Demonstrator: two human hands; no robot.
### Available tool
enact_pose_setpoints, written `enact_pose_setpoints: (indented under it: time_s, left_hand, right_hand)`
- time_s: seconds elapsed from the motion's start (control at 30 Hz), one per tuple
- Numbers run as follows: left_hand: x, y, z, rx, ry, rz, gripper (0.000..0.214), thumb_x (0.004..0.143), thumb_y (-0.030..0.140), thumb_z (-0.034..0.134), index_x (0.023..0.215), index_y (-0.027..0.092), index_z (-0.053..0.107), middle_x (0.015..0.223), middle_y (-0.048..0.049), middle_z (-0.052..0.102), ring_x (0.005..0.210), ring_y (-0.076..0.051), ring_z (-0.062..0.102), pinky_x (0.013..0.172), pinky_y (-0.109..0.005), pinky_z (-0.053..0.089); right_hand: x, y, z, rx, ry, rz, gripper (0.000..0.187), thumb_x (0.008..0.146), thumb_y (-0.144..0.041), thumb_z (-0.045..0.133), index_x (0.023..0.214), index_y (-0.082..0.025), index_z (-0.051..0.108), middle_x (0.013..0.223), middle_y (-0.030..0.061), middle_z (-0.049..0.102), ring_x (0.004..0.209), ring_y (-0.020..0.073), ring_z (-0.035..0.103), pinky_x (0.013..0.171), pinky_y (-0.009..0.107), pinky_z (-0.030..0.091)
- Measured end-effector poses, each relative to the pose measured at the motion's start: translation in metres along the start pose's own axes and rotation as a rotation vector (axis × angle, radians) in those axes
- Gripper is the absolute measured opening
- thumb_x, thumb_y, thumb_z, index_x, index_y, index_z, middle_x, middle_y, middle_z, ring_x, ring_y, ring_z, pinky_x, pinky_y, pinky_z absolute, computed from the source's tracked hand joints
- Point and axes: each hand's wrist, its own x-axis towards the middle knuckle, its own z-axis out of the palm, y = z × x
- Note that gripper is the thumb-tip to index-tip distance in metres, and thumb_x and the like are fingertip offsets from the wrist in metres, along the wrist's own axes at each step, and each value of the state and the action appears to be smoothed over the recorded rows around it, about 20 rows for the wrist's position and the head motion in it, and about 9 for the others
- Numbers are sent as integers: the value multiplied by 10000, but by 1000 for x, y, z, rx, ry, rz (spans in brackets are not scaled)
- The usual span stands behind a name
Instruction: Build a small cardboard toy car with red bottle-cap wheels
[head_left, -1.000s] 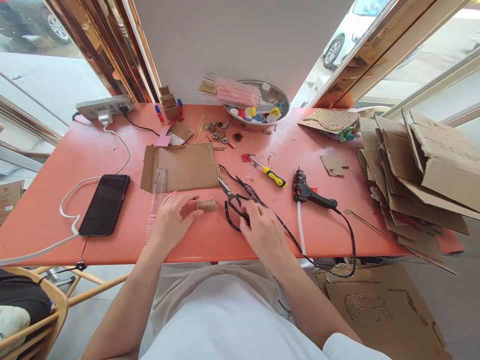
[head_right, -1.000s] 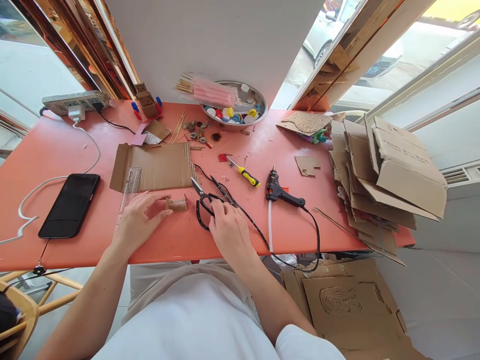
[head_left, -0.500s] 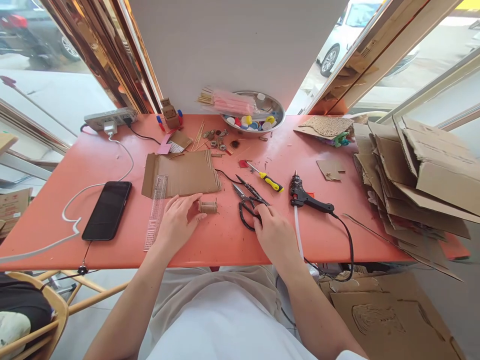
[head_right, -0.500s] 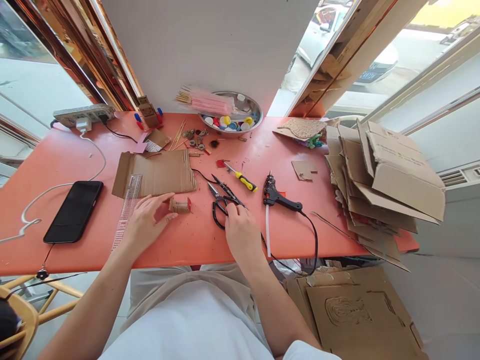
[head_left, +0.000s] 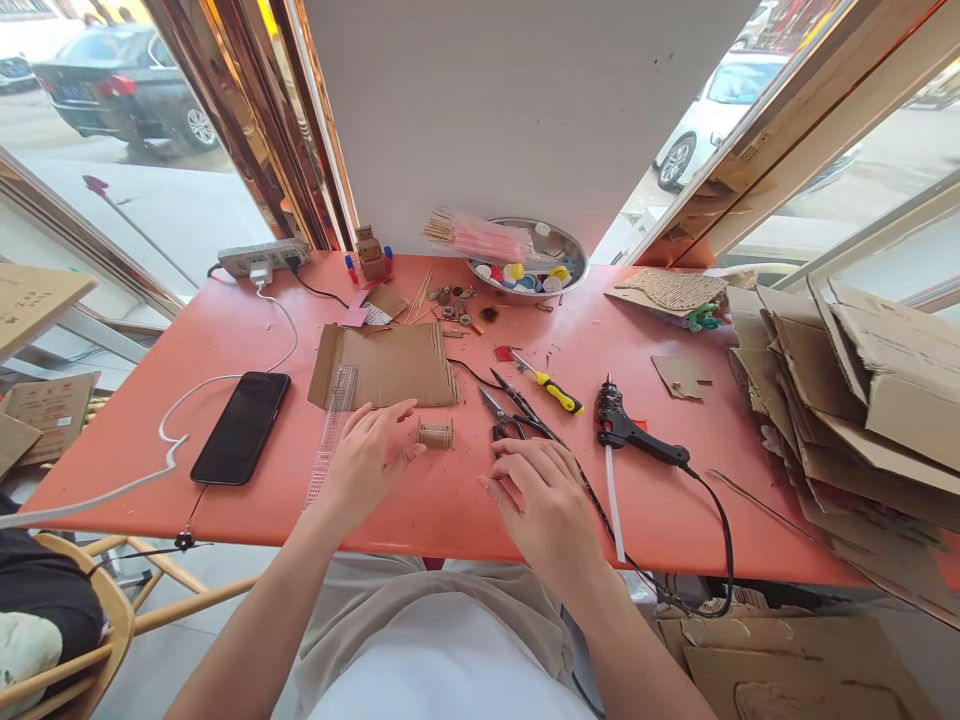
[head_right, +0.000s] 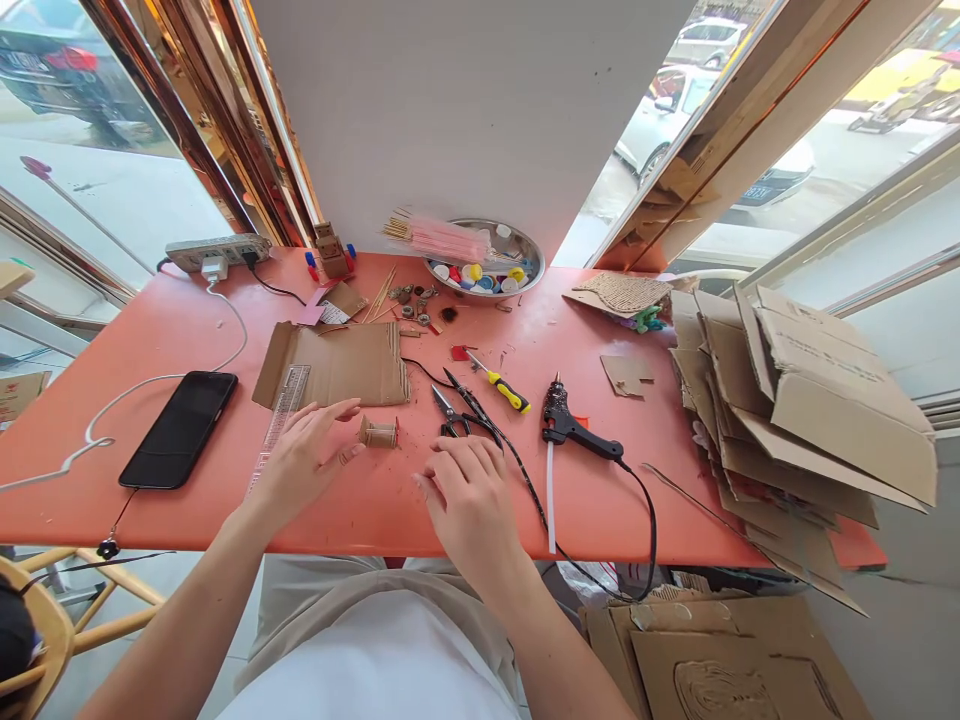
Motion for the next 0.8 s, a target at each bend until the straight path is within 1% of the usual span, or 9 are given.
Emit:
enact_pose_setpoints:
  time_s: [0.13,0.2,0.27,0.33,0.43,0.5,0.63,0.73,0.8]
  left_hand:
    - [23,-10,-34,61,58,21,342,984,408,589,1266,290,742,1238,-73,827,1186,-288,754,1198,-506,507]
    - [47,-18,-51,101,36,-8,345,963,416,608,1247,291,758,1243,-75,818,1207,-308,740,1192,-515,507]
    - [76,-26,-59,119,8,-109,397,957,395,600,1315,289,734,1314,-86,788,1247,-323,720,1141,-509,542]
    - [107,-31,-58,159,12,-238,481,937,328,606,1407,252,682,1409,-118,741,1332,-342,675,1148,-508,532]
    - [143,-38,-45,257,41,-321,615,898,280,642,1503,179,596,1574,-183,618,1506,-363,532,1240,-513,441]
    - [160,-44,-36,319,13,-351,668,893,305,643,1530,121,556,1537,-231,636,1504,-385,533,1240,-525,432]
    - [175,-59,-29,379,-93,-419,534,895,298,586,1392,119,667,1288,-231,781,1262,-421,716,1055,-524,568]
    - [176,-70,-31,383,-82,-385,415,872,204,536,1208,107,758,1174,-254,810,1146,-429,765,982,-519,597]
    - [175,-75,-34,367,-60,-323,396,857,191,530,1152,91,774,1131,-275,812,1096,-445,778,939,-529,610]
  right_hand:
    - [4,3,19,17,66,-44,265,1064,-182,555,826,-262,639,915,49,807,842,205,739,776,368,544]
    - [4,3,30,25,121,-53,264,1064,-161,546,842,-256,652,914,51,811,826,196,735,767,360,531]
    - [3,2,36,49,182,-56,245,1066,-149,542,870,-248,653,880,42,805,807,183,726,768,350,514]
    - [3,0,38,74,233,-60,233,1069,-148,542,881,-243,641,846,27,795,788,170,713,772,341,497]
    - [3,-1,36,97,252,-57,230,1062,-144,551,874,-245,637,824,12,782,775,160,703,778,335,477]
    - [1,0,35,109,241,-45,218,1041,-128,568,878,-243,654,819,12,776,772,160,702,781,333,473]
    - [-3,3,36,112,190,1,208,988,-98,587,892,-250,691,839,15,788,783,176,712,788,344,480]
    - [-6,4,38,103,162,36,214,985,-109,580,874,-254,690,845,24,794,778,188,719,776,350,488]
    - [-8,5,40,99,140,51,215,983,-121,579,870,-259,698,852,31,796,777,197,719,776,356,491]
